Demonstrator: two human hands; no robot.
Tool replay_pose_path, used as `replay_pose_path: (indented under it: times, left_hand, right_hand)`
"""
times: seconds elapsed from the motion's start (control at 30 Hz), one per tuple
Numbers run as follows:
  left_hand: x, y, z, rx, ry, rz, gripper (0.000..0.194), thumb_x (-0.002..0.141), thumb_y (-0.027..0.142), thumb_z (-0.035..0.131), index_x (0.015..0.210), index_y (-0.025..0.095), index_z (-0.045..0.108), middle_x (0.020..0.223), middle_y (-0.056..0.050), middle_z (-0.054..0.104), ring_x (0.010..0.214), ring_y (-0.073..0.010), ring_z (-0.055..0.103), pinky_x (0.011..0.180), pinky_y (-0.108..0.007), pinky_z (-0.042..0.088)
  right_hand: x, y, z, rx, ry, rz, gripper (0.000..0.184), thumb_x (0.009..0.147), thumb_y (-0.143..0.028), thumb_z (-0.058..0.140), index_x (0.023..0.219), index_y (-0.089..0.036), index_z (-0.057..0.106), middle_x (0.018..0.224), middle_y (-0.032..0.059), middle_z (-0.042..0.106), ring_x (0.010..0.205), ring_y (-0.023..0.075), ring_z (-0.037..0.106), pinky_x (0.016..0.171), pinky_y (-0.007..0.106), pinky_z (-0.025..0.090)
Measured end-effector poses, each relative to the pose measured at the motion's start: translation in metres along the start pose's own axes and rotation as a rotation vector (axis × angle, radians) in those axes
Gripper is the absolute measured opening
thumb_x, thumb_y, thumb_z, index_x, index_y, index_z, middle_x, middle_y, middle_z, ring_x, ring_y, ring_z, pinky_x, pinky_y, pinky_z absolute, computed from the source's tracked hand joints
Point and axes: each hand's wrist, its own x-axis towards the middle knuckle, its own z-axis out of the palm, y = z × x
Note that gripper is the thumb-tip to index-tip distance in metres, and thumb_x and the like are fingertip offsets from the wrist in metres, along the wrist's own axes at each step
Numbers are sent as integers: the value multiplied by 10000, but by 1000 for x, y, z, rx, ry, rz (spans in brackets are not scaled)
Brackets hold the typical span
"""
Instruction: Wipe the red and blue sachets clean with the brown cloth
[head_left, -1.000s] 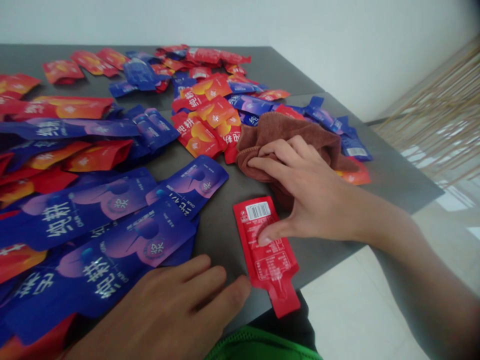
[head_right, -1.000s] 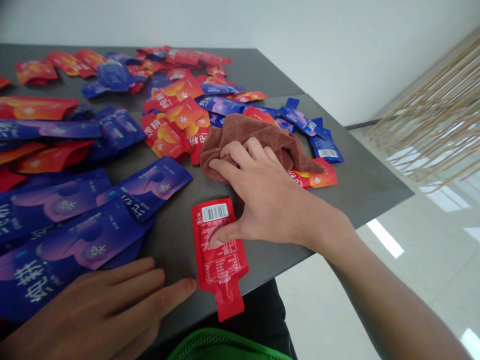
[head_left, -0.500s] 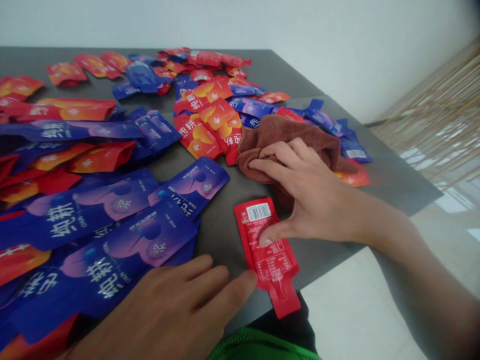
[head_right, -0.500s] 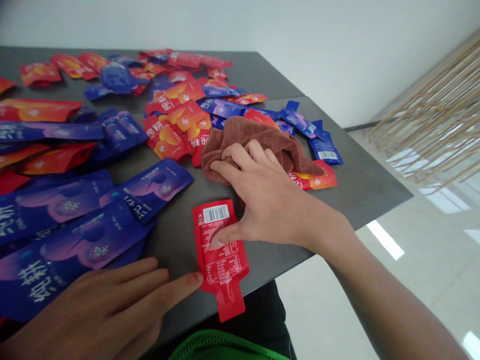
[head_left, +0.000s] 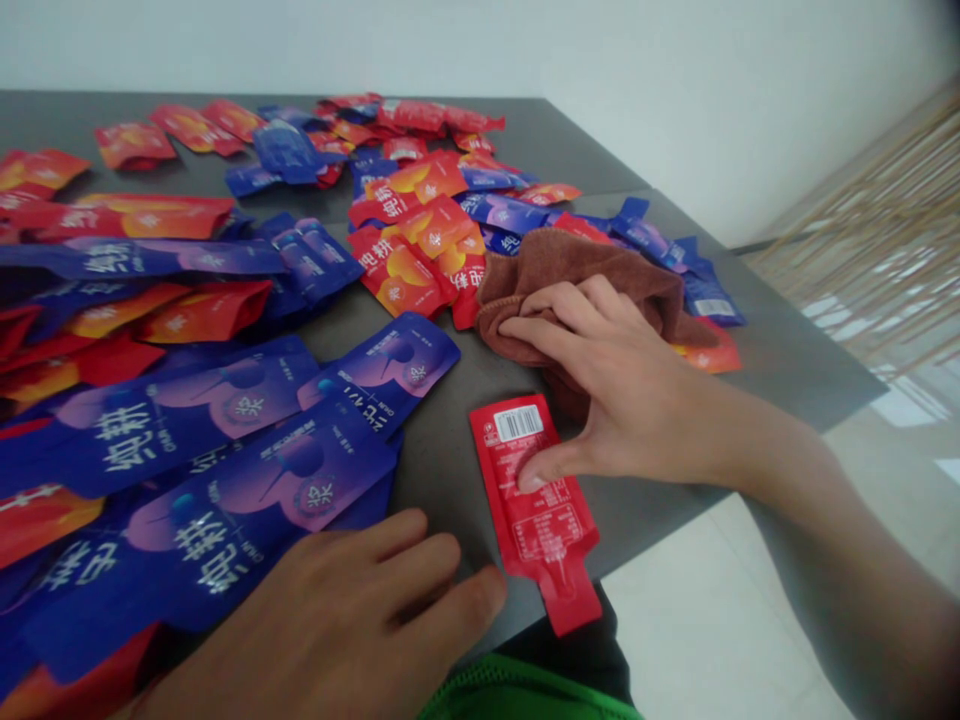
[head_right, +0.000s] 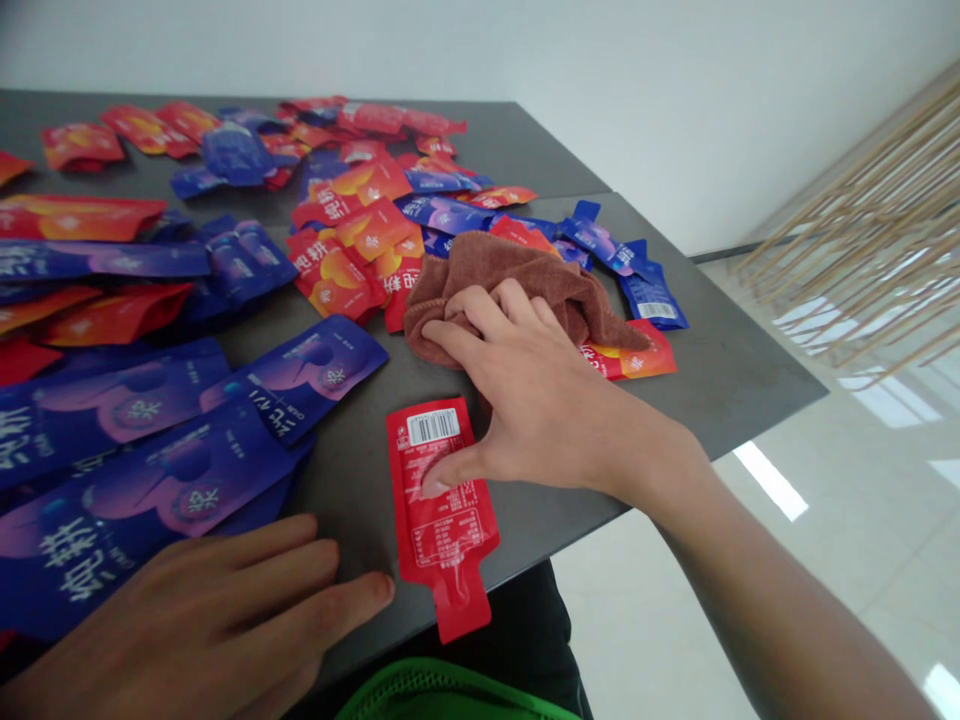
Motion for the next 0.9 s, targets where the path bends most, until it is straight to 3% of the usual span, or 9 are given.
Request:
replay_pose_path:
  times: [0.17,0.37,0.53,0.73,0.9]
  left_hand:
    - [-1,2,-1,49,-70,-44,561,976,38,457,1423,359,565,878,79,695,839,-156,650,637,-326,410]
    - [-10,1,9,101,-43,-1,393,1054,164,542,1402,336,602,998,21,732,972,-182,655,759,-304,455]
    - [-12,0,8,82,-30,-13,320,1072,223,559,1360,344,627,961,29,716,967,-173,640,760,-291,447]
    - [-1,3,-2,90,-65,-28,484,1003,62,501,1388,346,571,823,62,648,781,-153,594,630,-317,373]
    - [-3,7,-1,123,-116,-32,556,972,54,512,1449,338,534,889,57,678,871,-176,635,687,-336,423]
  right_hand:
    - [0,1,0,3,-4,-7,1046,757,-925,694,1516,-214,590,1468,211,572,1224,470,512,1019,667,425]
    - [1,0,0,-5,-4,-6,1021,759,-899,720,1507,-215,594,1466,211,576,1220,474,517,1016,671,433]
    - [0,-1,-1,-3,-7,-1,1029,770,-902,706,1530,-220,575,1460,214,576,1214,472,514,1012,668,430]
    - [0,-1,-1,5,1,4,1046,765,-920,690,1524,-210,579,1453,214,576,1212,466,511,1021,672,421]
    - [1,-2,-2,6,-9,4,1015,773,-896,707,1525,-227,574,1454,213,577,1201,467,512,1009,669,423]
